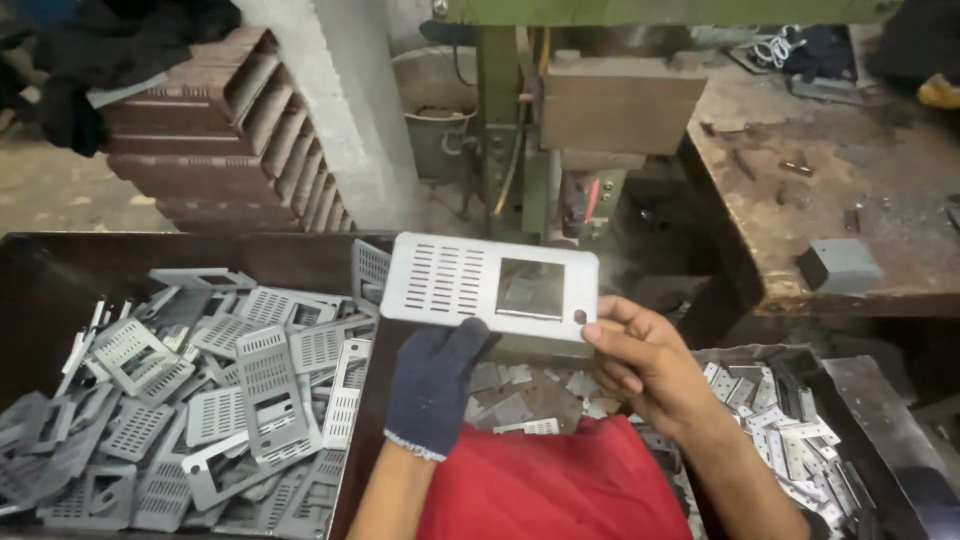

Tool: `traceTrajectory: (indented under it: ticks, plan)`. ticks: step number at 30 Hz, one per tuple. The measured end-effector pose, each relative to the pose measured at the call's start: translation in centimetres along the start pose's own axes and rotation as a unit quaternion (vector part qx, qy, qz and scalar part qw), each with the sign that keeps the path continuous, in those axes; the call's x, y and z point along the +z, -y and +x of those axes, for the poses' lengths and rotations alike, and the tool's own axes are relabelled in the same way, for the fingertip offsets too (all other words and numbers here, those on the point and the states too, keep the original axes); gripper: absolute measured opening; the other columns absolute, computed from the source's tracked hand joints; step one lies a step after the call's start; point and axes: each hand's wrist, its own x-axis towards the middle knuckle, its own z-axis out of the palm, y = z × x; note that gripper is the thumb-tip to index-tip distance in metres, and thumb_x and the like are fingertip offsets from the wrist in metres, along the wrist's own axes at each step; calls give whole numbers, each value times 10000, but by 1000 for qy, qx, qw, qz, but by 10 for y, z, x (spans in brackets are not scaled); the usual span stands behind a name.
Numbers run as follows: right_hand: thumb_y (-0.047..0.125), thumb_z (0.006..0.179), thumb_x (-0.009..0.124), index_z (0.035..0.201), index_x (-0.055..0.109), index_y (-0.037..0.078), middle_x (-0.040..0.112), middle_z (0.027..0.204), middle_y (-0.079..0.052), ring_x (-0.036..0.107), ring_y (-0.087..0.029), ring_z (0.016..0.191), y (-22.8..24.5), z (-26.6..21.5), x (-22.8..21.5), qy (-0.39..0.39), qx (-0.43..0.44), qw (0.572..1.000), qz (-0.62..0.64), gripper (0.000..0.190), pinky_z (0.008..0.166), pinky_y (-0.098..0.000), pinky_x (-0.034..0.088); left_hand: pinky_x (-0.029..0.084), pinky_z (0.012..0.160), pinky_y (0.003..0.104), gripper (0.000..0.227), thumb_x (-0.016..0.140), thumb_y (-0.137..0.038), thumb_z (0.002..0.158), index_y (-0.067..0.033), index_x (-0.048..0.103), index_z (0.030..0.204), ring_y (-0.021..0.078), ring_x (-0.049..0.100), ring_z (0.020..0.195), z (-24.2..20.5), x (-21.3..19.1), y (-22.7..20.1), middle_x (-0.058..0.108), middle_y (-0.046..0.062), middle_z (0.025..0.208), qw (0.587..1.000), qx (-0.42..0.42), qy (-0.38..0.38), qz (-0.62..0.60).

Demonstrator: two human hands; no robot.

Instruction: The person repeatedly picks up white metal vent-like parts from a bin, places each into a press machine, activates the press, removes the part, and returns it to the bin. The cycle continues with multiple identical parts throughout the clip.

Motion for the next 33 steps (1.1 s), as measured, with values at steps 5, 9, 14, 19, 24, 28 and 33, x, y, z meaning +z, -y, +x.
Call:
traceTrajectory:
  ticks: [5,9,14,19,24,28,33]
  plan:
    - [53,932,645,1100,615,2,563,678,30,349,-24,409,25,9,-4,-57,-25,997,-43,178,393,-203,275,568,835,299,230,687,-97,946,53,720,1118,148,673,905,30,26,0,735,66,1023,1000,-1,16,10]
    - [98,965,656,1081,620,23,464,593,62,352,-32,408,50,28,-14,-78,-45,993,-71,143,393,-208,286,581,839,293,284,698,-154,910,-31,696,1166,141,676,929,66,53,-1,726,25,1047,997,-36,34,-53]
    - [119,975,648,1044,635,47,472,636,92,336,-11,442,78,62,-32,-111,-48,990,-78,100,439,-194,298,554,760,302,226,768,-139,916,-25,693,1096,159,658,893,135,57,37,708,51,1022,993,-31,53,-102]
    - [113,994,662,975,619,55,462,651,88,343,-10,482,81,81,-59,-83,-59,993,-68,75,449,-194,284,529,684,263,246,772,-135,851,-108,711,1087,108,652,853,147,69,40,716,-15,1013,994,-47,30,-99]
    - [138,984,646,977,626,65,472,650,78,334,-17,468,79,81,-55,-109,-30,992,-53,77,460,-204,312,517,667,277,228,781,-161,894,-58,727,1091,124,635,821,152,64,52,711,10,983,994,-25,47,-94]
    - [124,988,656,978,618,63,486,678,78,338,-10,484,78,82,-59,-98,-39,993,-54,73,460,-195,295,509,668,263,205,773,-153,890,-79,715,1072,100,638,826,158,63,55,704,-12,976,996,-43,29,-77]
    - [140,976,669,986,630,99,446,654,86,371,-19,496,68,82,-65,-108,-35,993,-29,58,469,-206,342,513,674,265,215,756,-195,923,-51,713,1077,105,637,816,147,63,44,696,7,954,994,-49,58,-76]
